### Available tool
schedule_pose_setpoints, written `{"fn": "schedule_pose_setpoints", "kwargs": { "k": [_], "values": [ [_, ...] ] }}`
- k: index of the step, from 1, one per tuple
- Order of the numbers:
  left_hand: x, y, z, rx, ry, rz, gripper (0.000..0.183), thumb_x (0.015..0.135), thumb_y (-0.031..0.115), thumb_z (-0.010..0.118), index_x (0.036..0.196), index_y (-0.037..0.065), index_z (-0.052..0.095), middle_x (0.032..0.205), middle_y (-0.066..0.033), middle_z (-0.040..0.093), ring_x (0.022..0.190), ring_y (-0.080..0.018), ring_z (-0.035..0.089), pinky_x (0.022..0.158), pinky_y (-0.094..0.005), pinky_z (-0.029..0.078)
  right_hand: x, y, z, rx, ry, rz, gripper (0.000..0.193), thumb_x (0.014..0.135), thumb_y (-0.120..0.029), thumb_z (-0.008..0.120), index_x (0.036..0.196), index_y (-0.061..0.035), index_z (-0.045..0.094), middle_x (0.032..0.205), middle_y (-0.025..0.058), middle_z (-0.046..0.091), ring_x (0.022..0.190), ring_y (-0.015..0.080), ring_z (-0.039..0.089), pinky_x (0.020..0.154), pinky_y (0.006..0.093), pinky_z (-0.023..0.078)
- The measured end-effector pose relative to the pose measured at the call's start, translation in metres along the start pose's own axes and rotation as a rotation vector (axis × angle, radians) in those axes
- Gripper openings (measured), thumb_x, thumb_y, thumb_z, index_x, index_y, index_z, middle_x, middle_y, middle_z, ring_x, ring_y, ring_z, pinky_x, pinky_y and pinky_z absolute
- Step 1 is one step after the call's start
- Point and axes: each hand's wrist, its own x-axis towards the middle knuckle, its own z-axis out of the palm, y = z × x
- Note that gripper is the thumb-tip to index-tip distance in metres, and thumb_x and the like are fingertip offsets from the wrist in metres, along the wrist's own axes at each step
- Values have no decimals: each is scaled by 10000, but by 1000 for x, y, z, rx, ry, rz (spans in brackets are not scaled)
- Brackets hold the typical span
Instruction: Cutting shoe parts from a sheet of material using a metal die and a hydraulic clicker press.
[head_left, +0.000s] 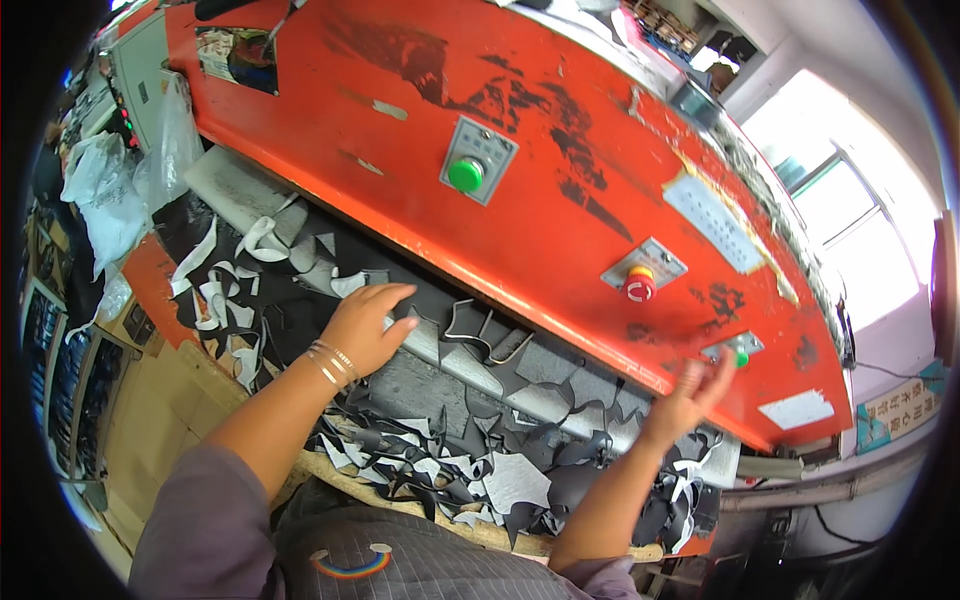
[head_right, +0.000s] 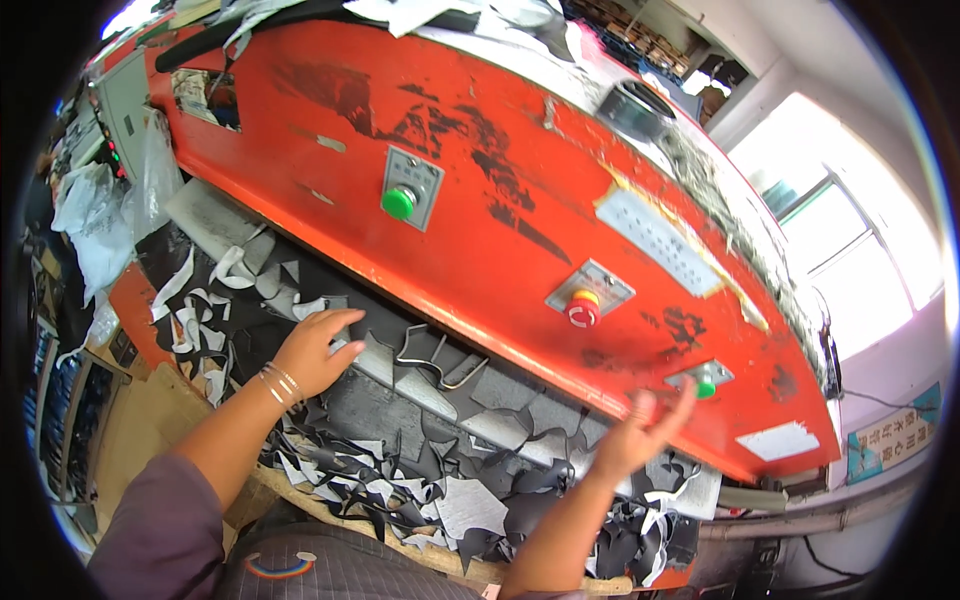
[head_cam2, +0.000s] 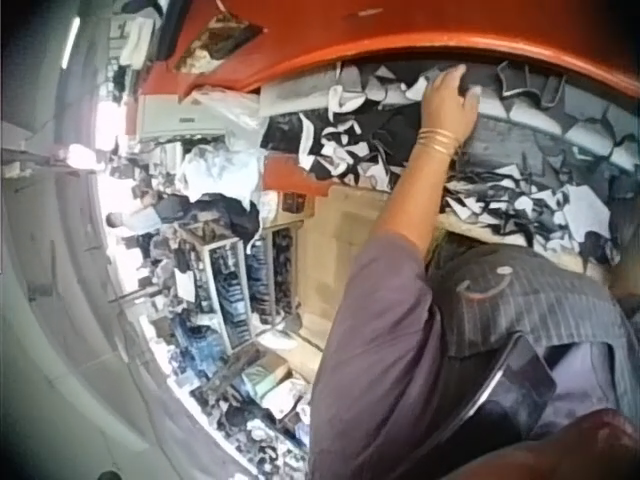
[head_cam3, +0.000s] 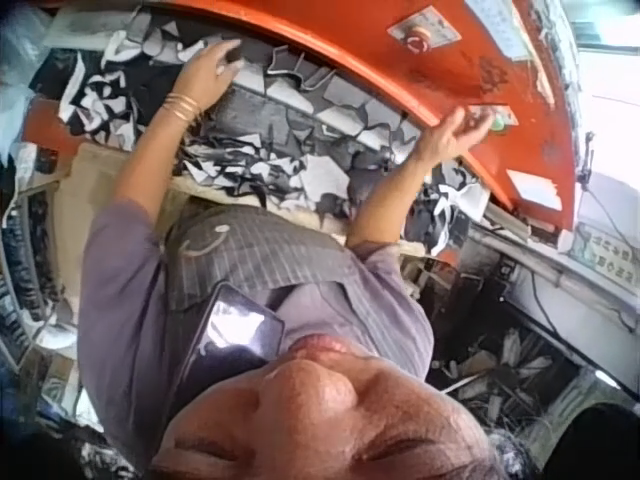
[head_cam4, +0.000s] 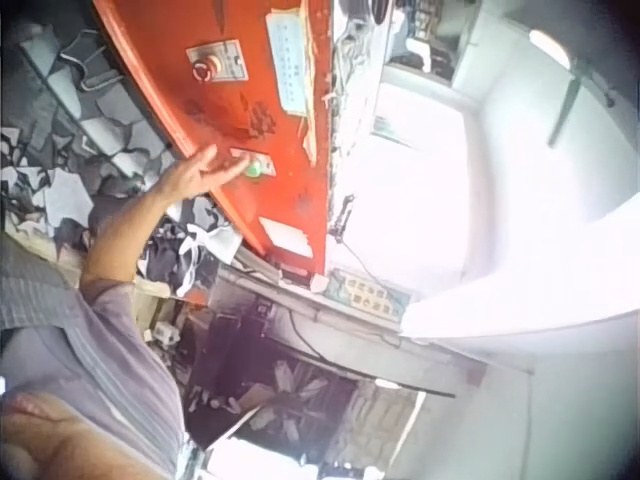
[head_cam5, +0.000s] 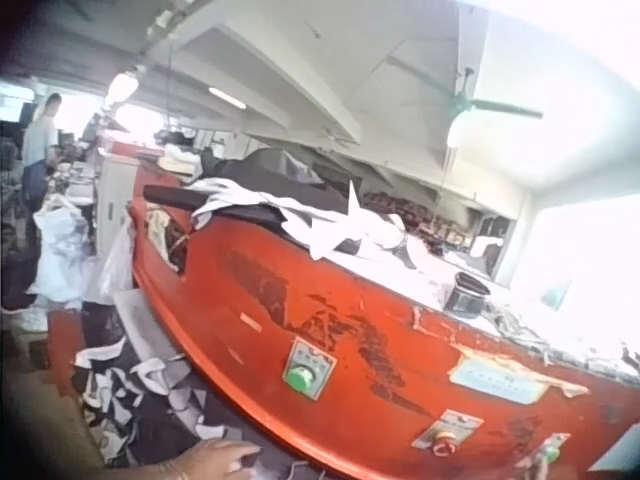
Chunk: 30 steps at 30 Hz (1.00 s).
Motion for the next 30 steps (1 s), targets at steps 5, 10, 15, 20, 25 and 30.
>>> {"fn": "schedule_pose_setpoints", "kwargs": {
  "k": [5,10,15,20,25,30],
  "values": [
    [31,63,-41,-303,181,172,253,866,191,634,1050,18,647,961,-150,667,881,-290,638,777,-346,497,74,-12,-31,-312,388,-219,517,989,-284,468,1394,22,366,1444,211,354,1333,309,351,1093,404,277],
    [24,82,-66,-342,245,193,161,864,143,636,944,6,668,828,-119,657,773,-230,632,709,-310,489,84,-13,-39,-513,507,-342,557,994,-349,433,1387,39,363,1441,227,351,1335,346,340,1107,437,254],
    [20,86,-84,-172,584,477,85,853,66,622,775,35,639,739,-101,632,646,-233,565,606,-320,437,71,-24,-46,-399,549,-397,569,995,-356,421,1379,60,359,1427,235,368,1330,352,347,1103,445,262],
    [45,86,-91,52,400,556,281,885,173,581,655,49,481,645,-106,460,655,-315,479,587,-405,396,67,-36,-45,-361,522,-342,516,1003,-281,426,1383,60,352,1426,226,376,1322,330,368,1101,416,276],
    [-4,67,-102,-148,137,297,264,895,190,574,700,23,510,676,-137,493,644,-323,505,590,-410,410,61,-46,-54,-268,456,-294,504,1001,-262,430,1386,55,355,1437,215,367,1332,307,359,1103,400,276],
    [-87,-25,-95,-115,-300,-30,346,884,323,596,704,28,621,626,-138,578,576,-304,576,561,-377,450,36,-94,-56,-207,385,-156,489,999,-257,439,1385,36,372,1442,202,368,1342,295,349,1103,393,277]
  ]
}}
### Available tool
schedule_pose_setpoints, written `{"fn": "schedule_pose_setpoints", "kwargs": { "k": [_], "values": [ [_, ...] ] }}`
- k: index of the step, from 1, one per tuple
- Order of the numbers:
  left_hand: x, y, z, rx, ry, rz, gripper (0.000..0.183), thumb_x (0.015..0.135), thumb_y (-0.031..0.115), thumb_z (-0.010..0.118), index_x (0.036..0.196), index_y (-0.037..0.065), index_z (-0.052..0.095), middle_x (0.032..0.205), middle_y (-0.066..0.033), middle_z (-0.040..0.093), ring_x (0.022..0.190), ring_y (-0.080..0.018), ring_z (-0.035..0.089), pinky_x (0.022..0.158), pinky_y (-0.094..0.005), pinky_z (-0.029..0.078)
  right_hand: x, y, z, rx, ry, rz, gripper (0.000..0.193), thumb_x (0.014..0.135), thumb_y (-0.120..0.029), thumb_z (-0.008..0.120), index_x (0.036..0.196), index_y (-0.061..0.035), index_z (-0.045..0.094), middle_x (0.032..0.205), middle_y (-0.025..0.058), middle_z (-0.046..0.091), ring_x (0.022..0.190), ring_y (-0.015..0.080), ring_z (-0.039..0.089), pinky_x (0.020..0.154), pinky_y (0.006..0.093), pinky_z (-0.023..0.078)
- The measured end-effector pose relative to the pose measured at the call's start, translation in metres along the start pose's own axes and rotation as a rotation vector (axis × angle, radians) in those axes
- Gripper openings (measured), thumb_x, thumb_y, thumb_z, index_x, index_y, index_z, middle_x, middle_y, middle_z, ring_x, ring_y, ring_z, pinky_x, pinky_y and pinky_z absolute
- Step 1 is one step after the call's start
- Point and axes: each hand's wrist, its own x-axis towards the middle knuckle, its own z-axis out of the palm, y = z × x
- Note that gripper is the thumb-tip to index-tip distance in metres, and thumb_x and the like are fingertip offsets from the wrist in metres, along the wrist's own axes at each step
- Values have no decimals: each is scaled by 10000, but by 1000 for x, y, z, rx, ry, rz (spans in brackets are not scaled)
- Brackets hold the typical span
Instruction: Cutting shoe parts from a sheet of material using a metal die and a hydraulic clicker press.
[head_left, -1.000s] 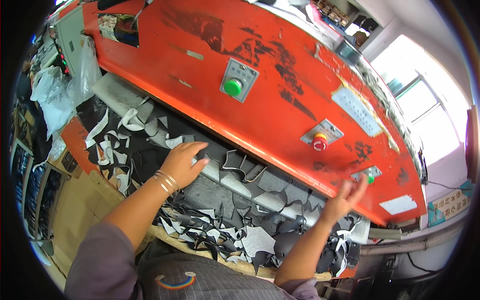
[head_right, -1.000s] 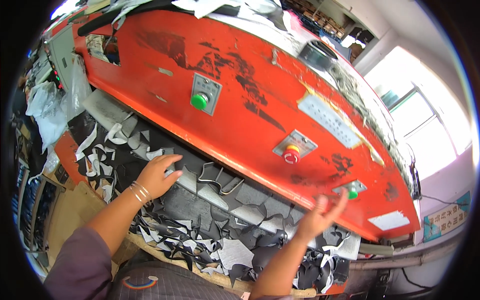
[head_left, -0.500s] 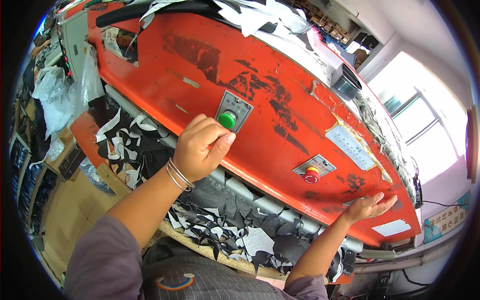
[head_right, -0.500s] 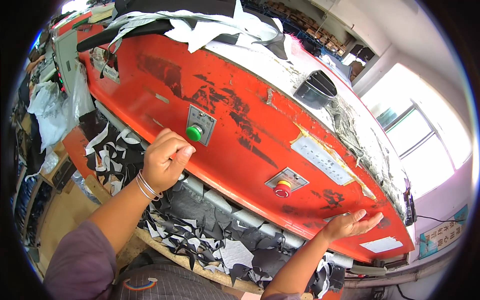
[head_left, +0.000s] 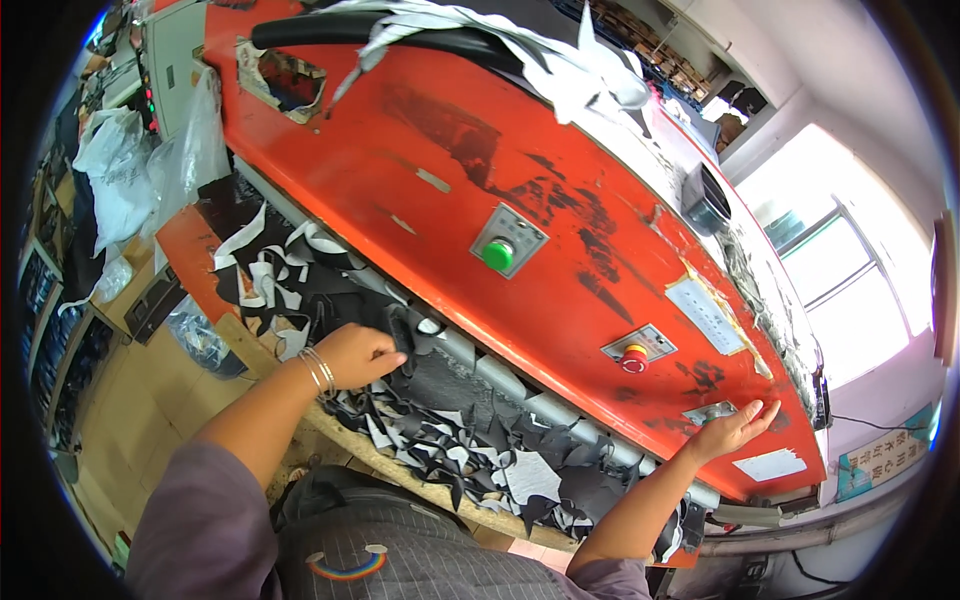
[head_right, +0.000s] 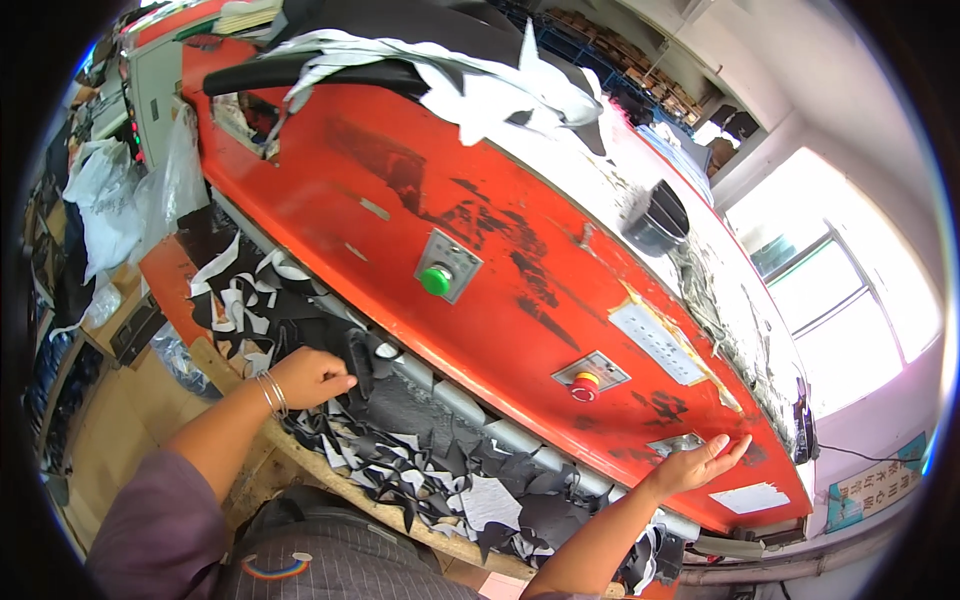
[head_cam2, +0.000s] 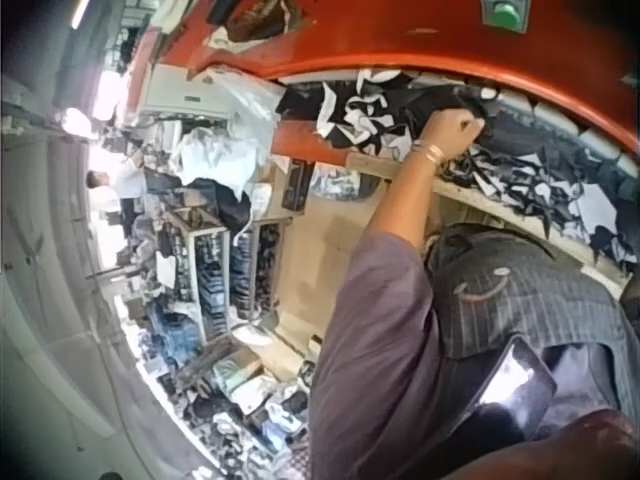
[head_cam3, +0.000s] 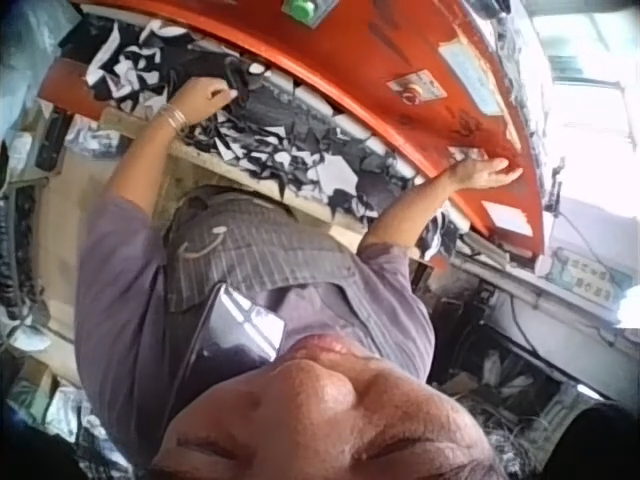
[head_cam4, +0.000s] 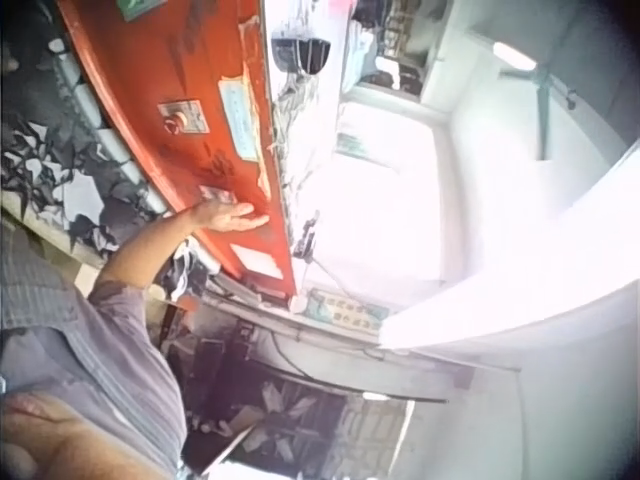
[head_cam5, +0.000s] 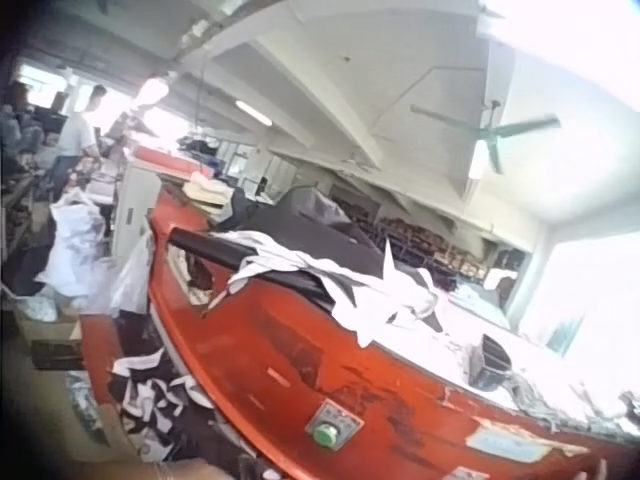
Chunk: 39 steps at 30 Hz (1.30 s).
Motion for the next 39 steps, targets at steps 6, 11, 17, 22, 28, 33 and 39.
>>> {"fn": "schedule_pose_setpoints", "kwargs": {
  "k": [6,11,17,22,28,33,39],
  "values": [
    [-47,-59,-7,-171,-330,-267,364,831,444,664,822,82,707,685,-27,663,626,-130,611,603,-283,471,-59,-74,7,184,-60,36,395,993,-203,451,1329,3,449,1226,109,504,1006,164,490,887,308,393],
    [-49,-80,-3,-142,-442,-252,366,822,454,668,807,91,704,710,-24,670,656,-126,607,623,-285,472,-123,-132,23,269,-167,-93,341,998,-165,445,1286,14,475,1223,85,537,937,129,491,819,279,415],
    [-42,-93,-8,-275,-569,-295,390,834,468,658,831,81,702,715,-3,650,656,-110,583,612,-273,465,-170,-130,39,469,-466,-44,315,958,-86,512,1257,13,498,1218,128,563,1094,168,526,990,333,357],
    [-39,-102,7,-180,-553,-199,389,829,478,654,818,91,697,697,-14,629,662,-124,572,626,-291,448,-191,-101,54,384,-758,201,224,922,-83,584,1109,41,598,1033,102,647,946,154,605,845,280,476],
    [-11,-93,-3,-189,-560,-75,345,859,421,638,840,79,682,699,-34,663,597,-158,605,579,-296,471,-221,-69,96,-73,-1058,183,343,871,-218,640,1108,29,610,996,192,669,872,260,670,735,348,533],
    [60,-57,4,-244,-234,57,297,851,354,636,946,74,671,889,-91,690,826,-214,668,729,-337,506,-239,-65,146,-477,-1219,117,404,861,-330,589,1094,-3,627,1045,230,654,968,375,638,857,434,495],
    [59,-104,57,424,12,505,552,844,375,612,1318,114,507,1435,-161,393,1368,-314,313,1126,-462,213,-253,-80,179,-727,-1449,100,399,851,-347,573,1052,-5,615,1010,251,652,980,412,618,866,468,484]
  ]
}}
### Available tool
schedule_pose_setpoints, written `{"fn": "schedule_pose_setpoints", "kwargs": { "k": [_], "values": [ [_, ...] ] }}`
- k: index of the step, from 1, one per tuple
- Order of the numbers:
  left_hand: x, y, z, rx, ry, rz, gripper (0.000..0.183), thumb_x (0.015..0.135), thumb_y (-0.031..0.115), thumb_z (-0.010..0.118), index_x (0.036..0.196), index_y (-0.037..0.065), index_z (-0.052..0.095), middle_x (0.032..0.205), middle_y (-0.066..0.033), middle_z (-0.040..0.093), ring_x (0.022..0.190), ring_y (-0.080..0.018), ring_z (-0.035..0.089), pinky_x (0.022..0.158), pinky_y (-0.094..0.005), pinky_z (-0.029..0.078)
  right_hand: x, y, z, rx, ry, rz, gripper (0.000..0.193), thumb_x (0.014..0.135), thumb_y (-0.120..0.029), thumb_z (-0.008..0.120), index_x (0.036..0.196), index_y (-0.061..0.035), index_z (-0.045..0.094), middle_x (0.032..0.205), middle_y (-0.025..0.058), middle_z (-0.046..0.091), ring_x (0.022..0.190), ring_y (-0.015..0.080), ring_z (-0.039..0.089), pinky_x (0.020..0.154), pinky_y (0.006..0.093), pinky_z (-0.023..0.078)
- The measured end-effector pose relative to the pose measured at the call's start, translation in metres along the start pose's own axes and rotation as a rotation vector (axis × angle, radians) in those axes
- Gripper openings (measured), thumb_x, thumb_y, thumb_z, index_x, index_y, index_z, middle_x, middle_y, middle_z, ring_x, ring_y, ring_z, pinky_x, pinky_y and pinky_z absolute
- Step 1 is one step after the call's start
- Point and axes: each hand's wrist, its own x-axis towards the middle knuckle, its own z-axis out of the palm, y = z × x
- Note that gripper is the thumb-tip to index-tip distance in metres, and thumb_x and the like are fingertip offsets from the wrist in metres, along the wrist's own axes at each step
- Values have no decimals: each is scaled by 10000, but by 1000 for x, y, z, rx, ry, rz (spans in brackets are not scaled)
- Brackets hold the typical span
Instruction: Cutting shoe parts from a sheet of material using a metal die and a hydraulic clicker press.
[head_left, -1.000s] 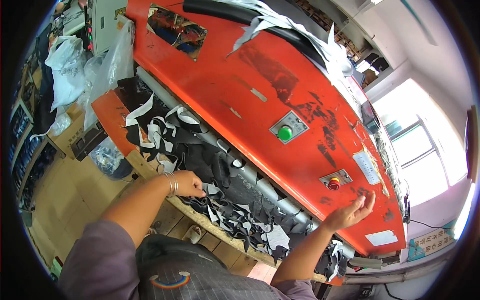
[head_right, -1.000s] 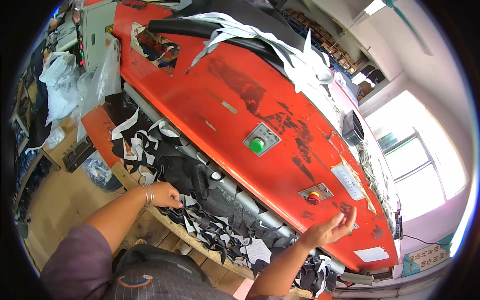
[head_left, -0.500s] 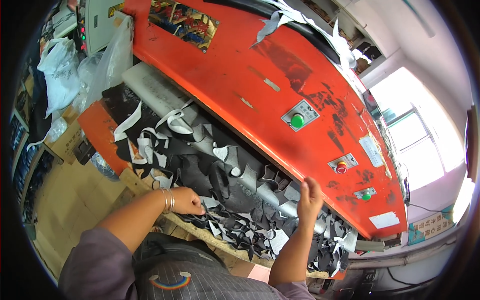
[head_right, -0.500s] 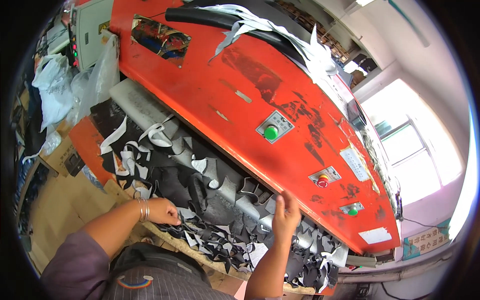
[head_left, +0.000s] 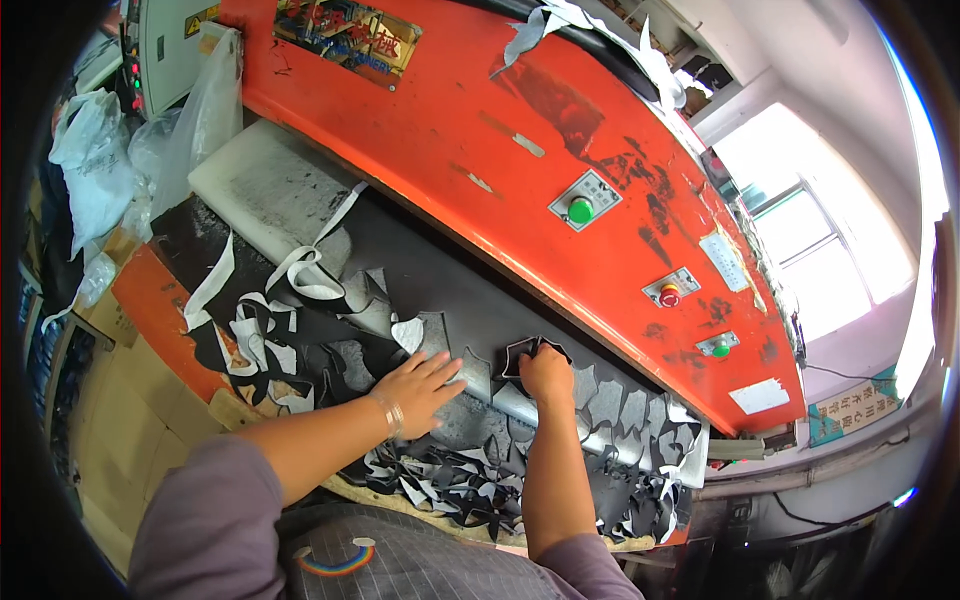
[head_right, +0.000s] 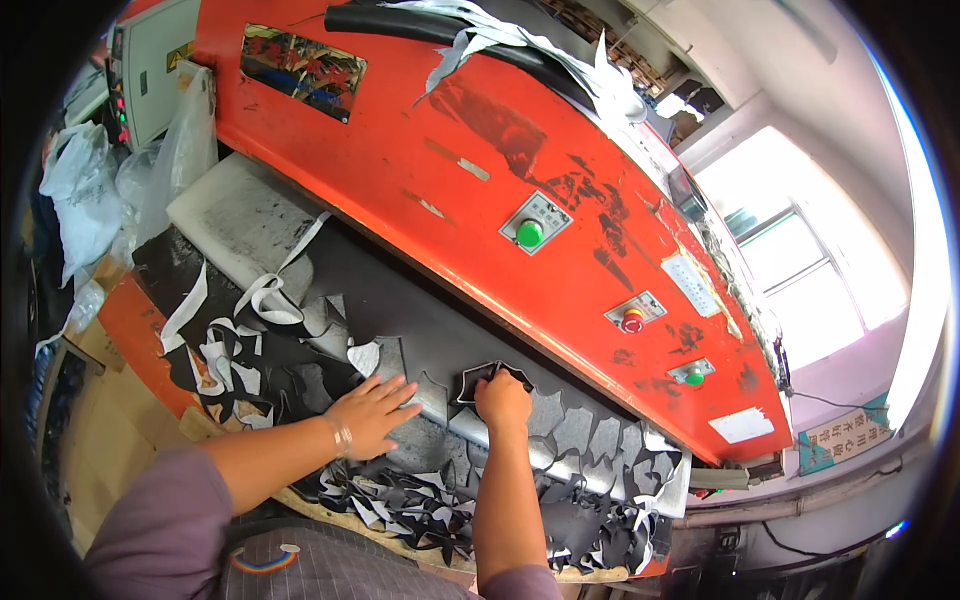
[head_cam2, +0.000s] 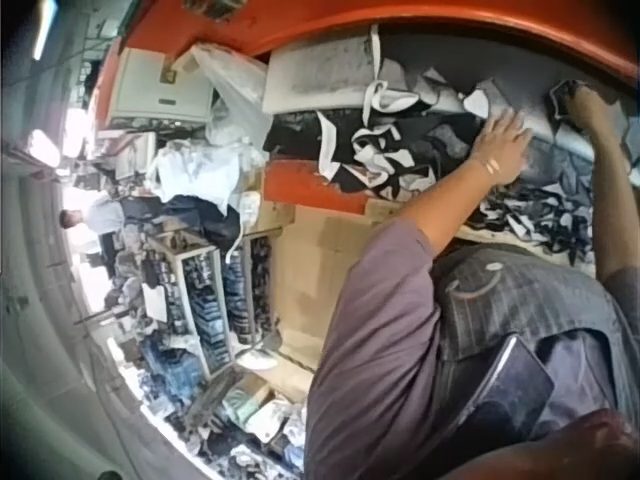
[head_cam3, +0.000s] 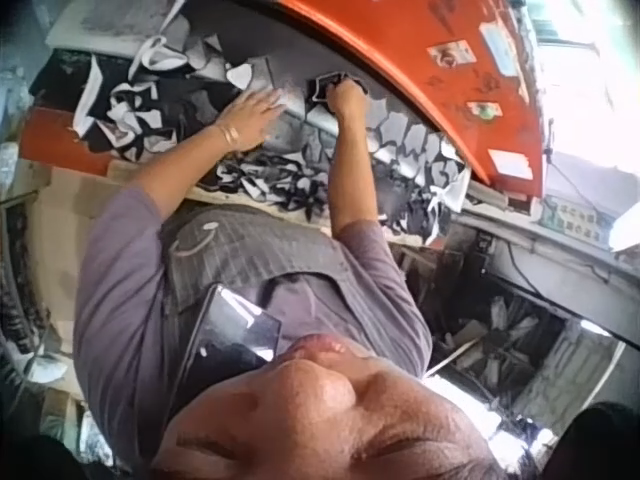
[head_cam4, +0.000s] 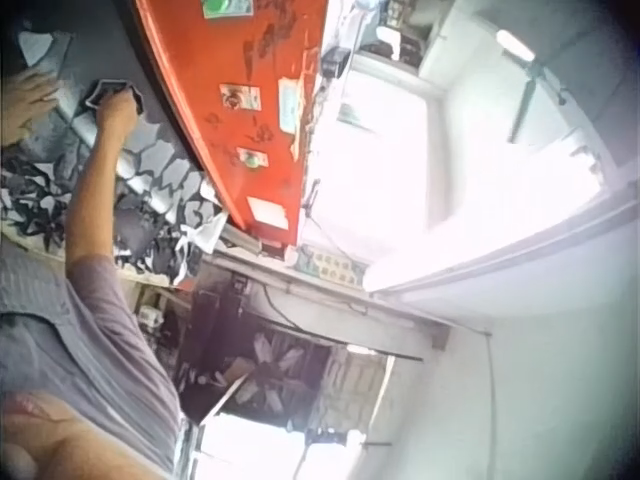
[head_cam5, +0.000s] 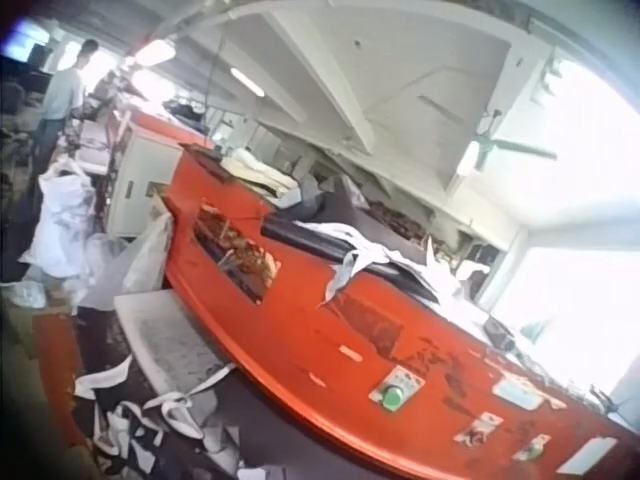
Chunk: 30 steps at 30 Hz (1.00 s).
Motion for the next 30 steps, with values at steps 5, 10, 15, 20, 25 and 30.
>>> {"fn": "schedule_pose_setpoints", "kwargs": {
  "k": [5,10,15,20,25,30],
  "values": [
    [-14,-4,-31,-243,-500,-30,502,861,407,590,1261,104,567,1447,-181,374,1389,-288,290,1145,-461,170,-18,24,8,119,145,-102,275,862,-250,580,931,16,575,927,258,647,898,451,606,781,484,474],
    [23,-4,-41,-385,0,-84,413,779,314,667,1125,92,632,1258,-116,527,1158,-278,483,952,-421,395,-56,38,7,603,165,-98,193,893,-132,558,1015,18,555,919,209,658,865,352,641,765,394,482],
    [87,23,6,-617,22,-36,671,746,294,688,1312,5,472,1353,-177,451,1210,-325,448,1049,-403,348,-74,66,43,1112,152,-173,104,954,-43,445,1006,-27,534,898,29,584,797,101,537,725,244,446],
    [119,29,24,-552,-208,-83,307,805,170,599,1097,77,619,1071,-129,606,1041,-332,566,904,-418,465,-85,70,47,1066,228,-244,103,945,-55,486,1033,-41,537,875,9,596,759,80,552,675,230,460],
    [92,46,29,-480,-96,98,210,777,104,545,959,121,651,899,-94,627,865,-296,600,789,-415,501,-83,86,0,1090,381,-168,109,937,-31,474,1002,-9,558,803,44,623,681,103,574,633,242,474],
    [17,76,37,-586,-366,243,233,822,256,587,988,115,670,997,-68,648,977,-294,568,843,-384,478,-48,13,-42,499,317,-217,149,864,-143,546,950,-22,560,742,218,629,704,389,632,616,428,474]
  ]
}}
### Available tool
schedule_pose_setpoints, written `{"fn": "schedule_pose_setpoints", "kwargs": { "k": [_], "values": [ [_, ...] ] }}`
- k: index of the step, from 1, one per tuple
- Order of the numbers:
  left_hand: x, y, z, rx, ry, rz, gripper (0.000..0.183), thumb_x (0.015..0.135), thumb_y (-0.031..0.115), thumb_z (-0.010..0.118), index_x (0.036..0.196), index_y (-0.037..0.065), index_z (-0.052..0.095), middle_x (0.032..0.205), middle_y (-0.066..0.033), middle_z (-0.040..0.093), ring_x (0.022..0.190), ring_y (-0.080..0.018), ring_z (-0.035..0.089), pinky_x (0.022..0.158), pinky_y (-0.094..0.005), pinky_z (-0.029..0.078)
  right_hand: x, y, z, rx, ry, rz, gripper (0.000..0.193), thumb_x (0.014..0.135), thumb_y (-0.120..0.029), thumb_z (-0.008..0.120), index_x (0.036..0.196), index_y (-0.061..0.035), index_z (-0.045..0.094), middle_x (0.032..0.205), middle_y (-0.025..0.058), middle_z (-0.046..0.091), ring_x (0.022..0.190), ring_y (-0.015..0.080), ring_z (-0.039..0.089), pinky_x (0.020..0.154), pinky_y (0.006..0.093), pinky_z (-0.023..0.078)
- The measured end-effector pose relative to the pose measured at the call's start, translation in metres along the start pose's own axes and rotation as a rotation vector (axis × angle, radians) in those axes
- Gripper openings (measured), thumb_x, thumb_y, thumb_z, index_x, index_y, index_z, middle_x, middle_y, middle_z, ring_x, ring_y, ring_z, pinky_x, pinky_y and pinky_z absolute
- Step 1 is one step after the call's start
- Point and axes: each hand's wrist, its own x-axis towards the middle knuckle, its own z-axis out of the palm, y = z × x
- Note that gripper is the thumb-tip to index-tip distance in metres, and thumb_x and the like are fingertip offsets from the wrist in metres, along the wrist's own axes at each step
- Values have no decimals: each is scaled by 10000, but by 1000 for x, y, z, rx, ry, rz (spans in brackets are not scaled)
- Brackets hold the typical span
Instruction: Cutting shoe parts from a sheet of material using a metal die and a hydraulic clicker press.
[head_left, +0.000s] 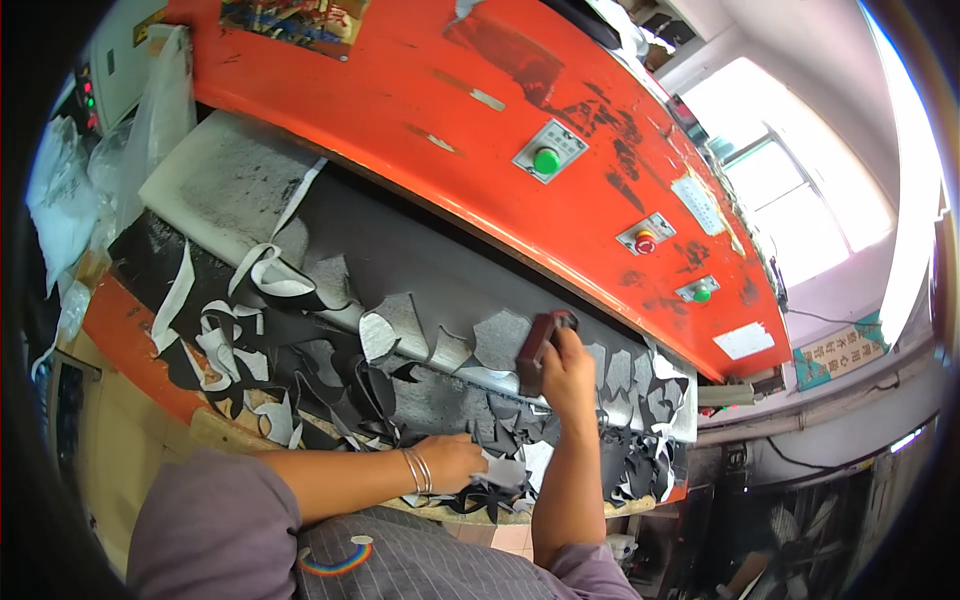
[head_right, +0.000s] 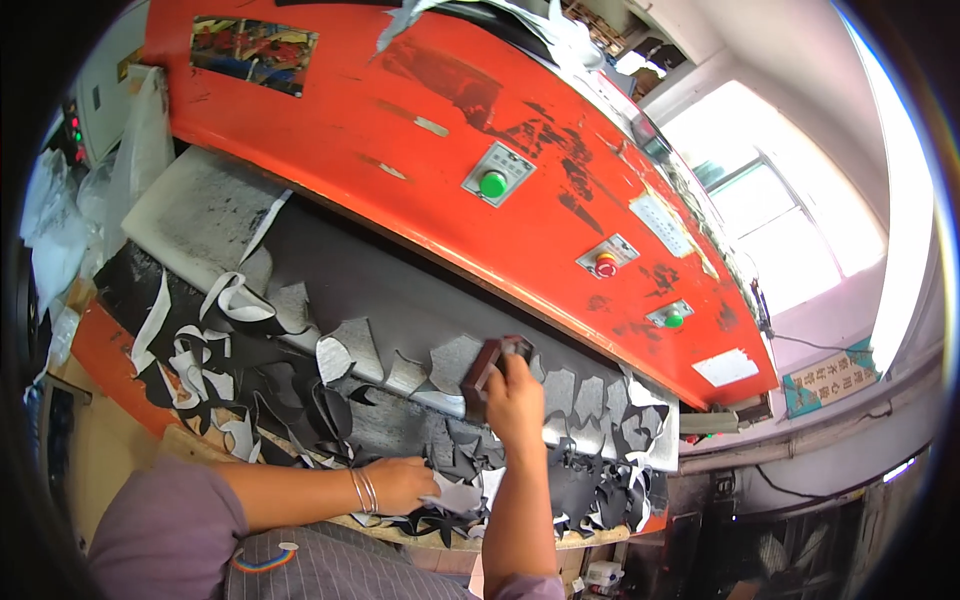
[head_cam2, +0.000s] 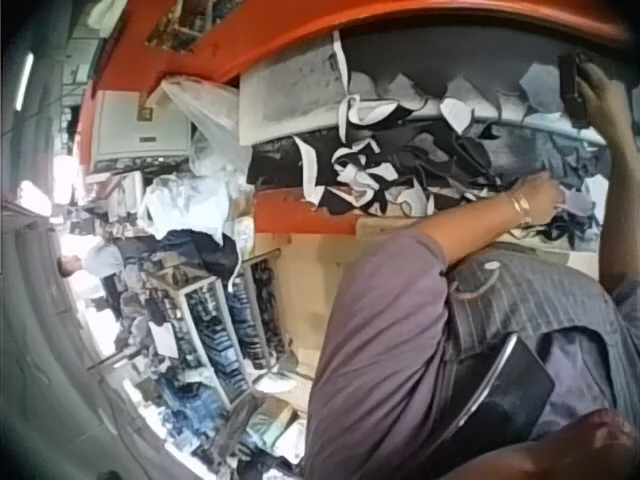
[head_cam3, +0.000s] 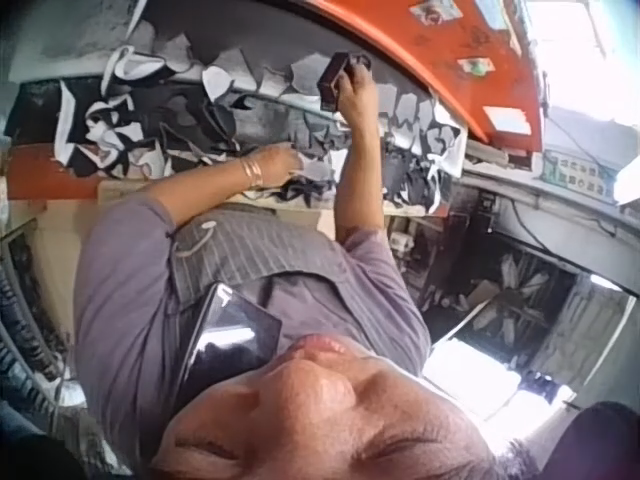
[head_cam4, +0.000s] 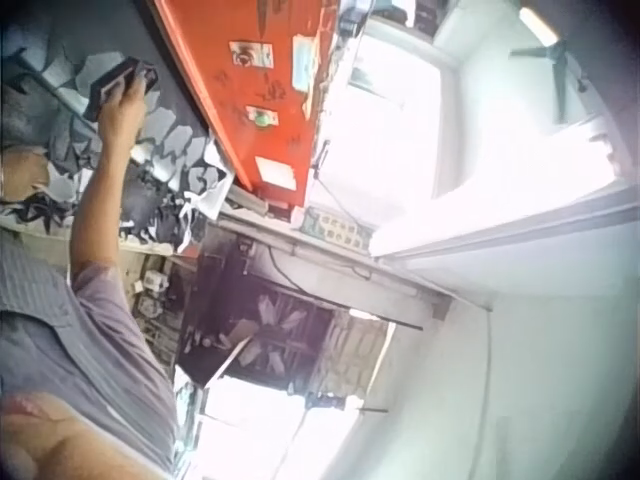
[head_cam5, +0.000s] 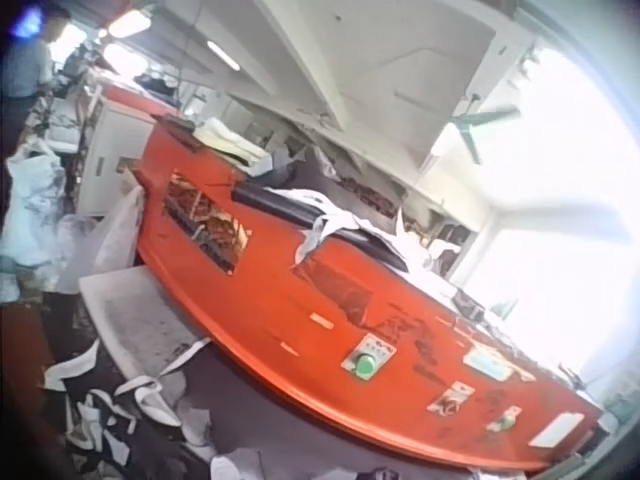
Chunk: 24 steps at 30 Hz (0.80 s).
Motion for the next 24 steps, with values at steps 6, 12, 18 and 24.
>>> {"fn": "schedule_pose_setpoints", "kwargs": {
  "k": [6,12,18,24],
  "values": [
    [-26,17,-22,-32,200,-49,412,786,416,653,1016,74,656,1047,-110,640,1020,-315,560,917,-425,435,41,-56,79,-357,-141,20,242,875,-232,497,969,-27,585,887,258,662,864,436,637,754,497,499],
    [-41,-3,-66,-66,660,-323,293,787,282,672,994,76,661,1113,-113,625,1090,-303,544,955,-439,403,47,-62,114,-476,-200,97,276,877,-237,476,984,-14,597,918,251,670,892,402,656,778,486,514],
    [-31,-34,-65,167,787,-465,424,790,276,659,1147,55,598,1294,-175,522,1285,-322,408,1090,-471,257,54,-28,109,15,-18,-112,378,851,-267,616,1093,23,594,959,229,660,914,385,644,825,444,506],
    [-20,-37,-59,140,622,-542,619,835,327,575,1340,-5,440,1414,-196,419,1400,-319,251,1145,-511,71,72,45,58,172,-271,-161,1100,613,-330,866,1458,-26,231,1413,258,387,1340,351,345,1073,411,321]
  ]
}}
